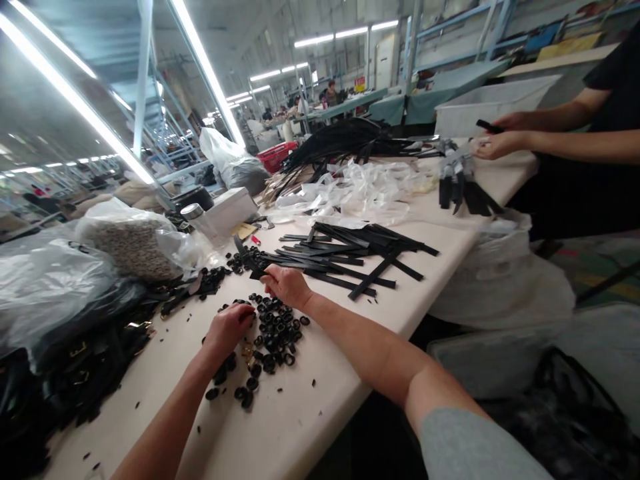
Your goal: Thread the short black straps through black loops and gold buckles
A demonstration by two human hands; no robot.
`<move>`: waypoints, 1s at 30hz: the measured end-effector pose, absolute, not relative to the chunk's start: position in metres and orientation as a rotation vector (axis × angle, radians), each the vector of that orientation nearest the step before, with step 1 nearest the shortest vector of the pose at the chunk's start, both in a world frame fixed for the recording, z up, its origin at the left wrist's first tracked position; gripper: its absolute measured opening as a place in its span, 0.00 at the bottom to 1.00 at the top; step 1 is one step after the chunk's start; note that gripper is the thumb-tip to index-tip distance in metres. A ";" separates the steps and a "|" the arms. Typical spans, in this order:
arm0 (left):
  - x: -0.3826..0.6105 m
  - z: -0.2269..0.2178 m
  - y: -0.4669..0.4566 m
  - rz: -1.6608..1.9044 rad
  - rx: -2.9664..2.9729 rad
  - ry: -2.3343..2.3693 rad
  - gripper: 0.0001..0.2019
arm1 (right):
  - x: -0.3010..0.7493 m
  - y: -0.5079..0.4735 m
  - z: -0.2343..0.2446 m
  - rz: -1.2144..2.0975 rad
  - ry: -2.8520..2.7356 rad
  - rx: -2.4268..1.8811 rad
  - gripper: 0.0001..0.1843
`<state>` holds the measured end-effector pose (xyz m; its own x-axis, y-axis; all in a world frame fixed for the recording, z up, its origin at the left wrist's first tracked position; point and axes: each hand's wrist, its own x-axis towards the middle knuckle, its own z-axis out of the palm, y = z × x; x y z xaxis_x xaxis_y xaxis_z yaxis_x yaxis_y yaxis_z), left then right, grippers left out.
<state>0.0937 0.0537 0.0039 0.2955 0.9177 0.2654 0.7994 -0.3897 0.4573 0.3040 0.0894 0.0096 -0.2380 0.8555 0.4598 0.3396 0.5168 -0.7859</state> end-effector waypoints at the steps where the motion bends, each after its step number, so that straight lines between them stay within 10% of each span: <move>1: 0.094 0.003 0.051 0.808 2.220 1.556 0.06 | 0.302 0.088 0.009 0.710 -1.812 -0.984 0.14; 9: 0.110 0.009 0.032 1.365 1.219 1.260 0.14 | 0.289 0.075 0.010 0.999 -1.819 -0.923 0.14; 30: 0.120 -0.004 0.031 1.569 0.830 1.177 0.18 | 0.287 0.074 0.010 0.774 -2.184 -0.992 0.11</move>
<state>0.1196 0.0313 -0.0041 -0.2981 0.9541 -0.0291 -0.2953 -0.0632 0.9533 0.2874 0.0738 0.0104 -0.5324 0.7971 0.2848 0.4401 0.5481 -0.7112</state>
